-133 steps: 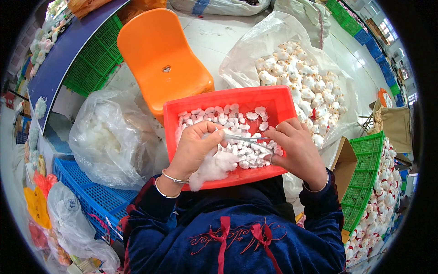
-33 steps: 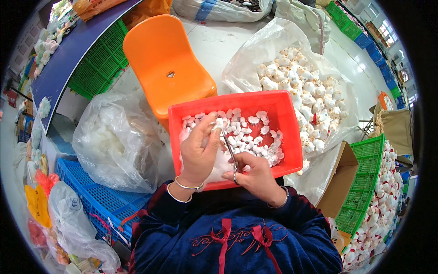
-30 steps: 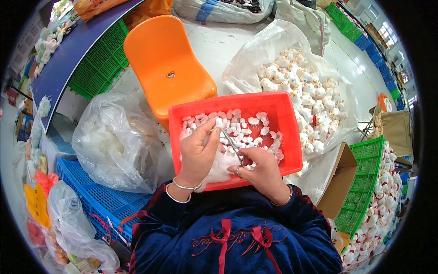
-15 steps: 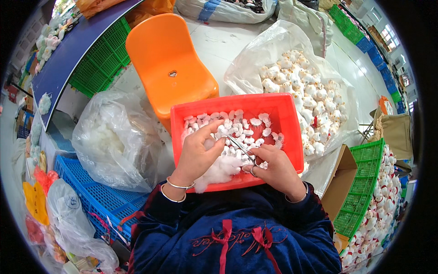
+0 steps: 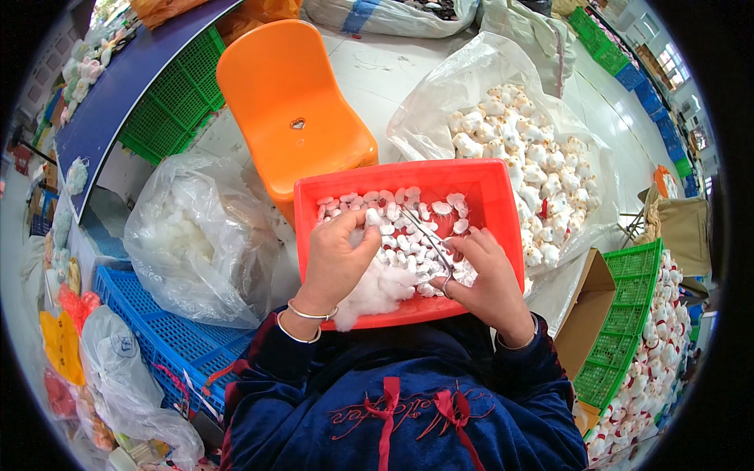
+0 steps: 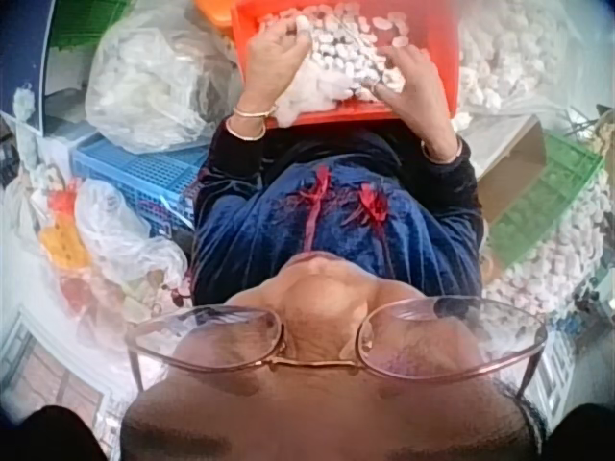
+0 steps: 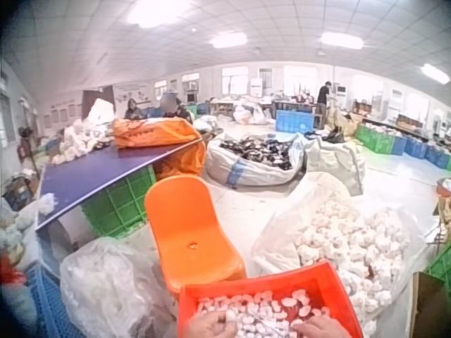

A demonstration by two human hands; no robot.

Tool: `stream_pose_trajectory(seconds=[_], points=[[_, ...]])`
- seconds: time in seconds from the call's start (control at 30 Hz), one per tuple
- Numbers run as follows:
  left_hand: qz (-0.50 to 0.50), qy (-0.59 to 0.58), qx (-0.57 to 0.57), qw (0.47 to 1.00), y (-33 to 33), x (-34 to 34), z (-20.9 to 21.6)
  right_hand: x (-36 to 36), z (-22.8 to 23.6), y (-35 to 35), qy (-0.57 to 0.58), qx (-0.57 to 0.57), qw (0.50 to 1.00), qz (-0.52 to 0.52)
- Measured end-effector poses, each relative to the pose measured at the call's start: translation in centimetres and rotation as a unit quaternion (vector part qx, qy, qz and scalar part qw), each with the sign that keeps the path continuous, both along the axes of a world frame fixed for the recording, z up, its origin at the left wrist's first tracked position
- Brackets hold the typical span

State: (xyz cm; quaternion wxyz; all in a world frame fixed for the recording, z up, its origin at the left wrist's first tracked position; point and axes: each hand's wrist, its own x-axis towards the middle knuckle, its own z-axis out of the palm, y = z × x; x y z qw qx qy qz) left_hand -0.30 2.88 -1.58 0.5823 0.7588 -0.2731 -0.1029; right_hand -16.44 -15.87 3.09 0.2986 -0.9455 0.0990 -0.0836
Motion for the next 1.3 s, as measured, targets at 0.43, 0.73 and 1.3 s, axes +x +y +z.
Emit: stream_pose_trajectory(seconds=[0.43,0.73,1.3], points=[[0.033,-0.116,0.029,0.992,-0.2,0.1,0.4,0.7,-1.2,1.5,0.041,-0.055,0.998,0.009],[-0.011,-0.05,0.008,0.999,-0.6,-0.6,-0.6,1.6,-0.7,2.5,0.09,0.09,0.992,-0.003],[-0.134,0.24,-0.002,0.961,1.1,1.5,-0.6,0.5,0.7,-0.4,0.057,-0.133,0.988,0.06]])
